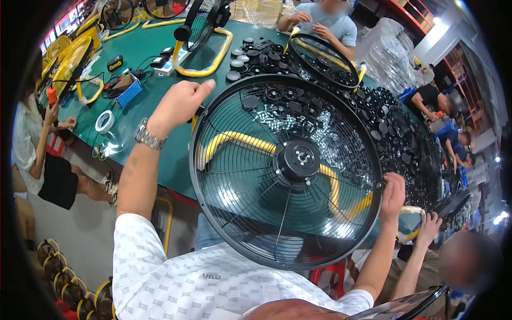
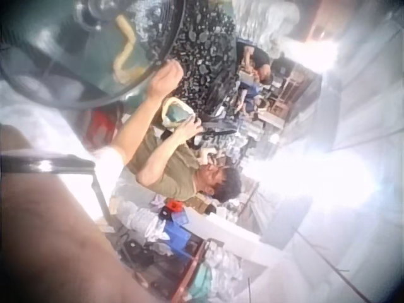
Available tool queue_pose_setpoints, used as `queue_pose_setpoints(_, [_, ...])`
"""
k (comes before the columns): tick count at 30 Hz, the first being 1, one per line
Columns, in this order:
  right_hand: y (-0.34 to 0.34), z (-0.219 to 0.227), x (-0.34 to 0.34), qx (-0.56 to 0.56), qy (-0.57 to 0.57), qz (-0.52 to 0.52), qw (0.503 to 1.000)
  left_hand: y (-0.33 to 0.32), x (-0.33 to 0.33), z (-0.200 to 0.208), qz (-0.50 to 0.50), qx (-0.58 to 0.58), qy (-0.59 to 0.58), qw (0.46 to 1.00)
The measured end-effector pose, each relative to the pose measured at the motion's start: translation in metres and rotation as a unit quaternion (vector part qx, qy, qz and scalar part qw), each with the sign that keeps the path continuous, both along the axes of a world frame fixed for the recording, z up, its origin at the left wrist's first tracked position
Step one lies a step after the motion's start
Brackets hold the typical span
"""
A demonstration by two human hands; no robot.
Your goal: Assemble mechanical parts, yellow frames, and front grills onto commercial ventilation fans.
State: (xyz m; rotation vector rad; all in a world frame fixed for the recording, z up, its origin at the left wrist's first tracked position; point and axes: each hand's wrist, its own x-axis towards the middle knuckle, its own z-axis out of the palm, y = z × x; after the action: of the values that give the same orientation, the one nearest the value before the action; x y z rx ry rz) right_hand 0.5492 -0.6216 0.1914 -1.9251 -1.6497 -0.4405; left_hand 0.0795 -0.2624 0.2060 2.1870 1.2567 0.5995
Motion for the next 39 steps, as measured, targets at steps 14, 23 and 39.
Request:
queue_pose_setpoints(14, [-0.007, 0.003, -0.007, 0.127, -0.042, 0.033, 0.990, -0.003, -0.004, 0.000, 0.003, 0.007, -0.250, 0.968])
queue_pose_setpoints(23, [0.040, 0.044, 0.030, -0.322, 0.287, -0.050, 0.901, -0.006, 0.012, -0.088, -0.068, 0.225, -0.421, 0.876])
queue_pose_setpoints(39, [0.042, 0.044, 0.032, -0.335, 0.358, -0.075, 0.868, 0.010, 0.006, -0.096, -0.151, 0.297, -0.392, 0.857])
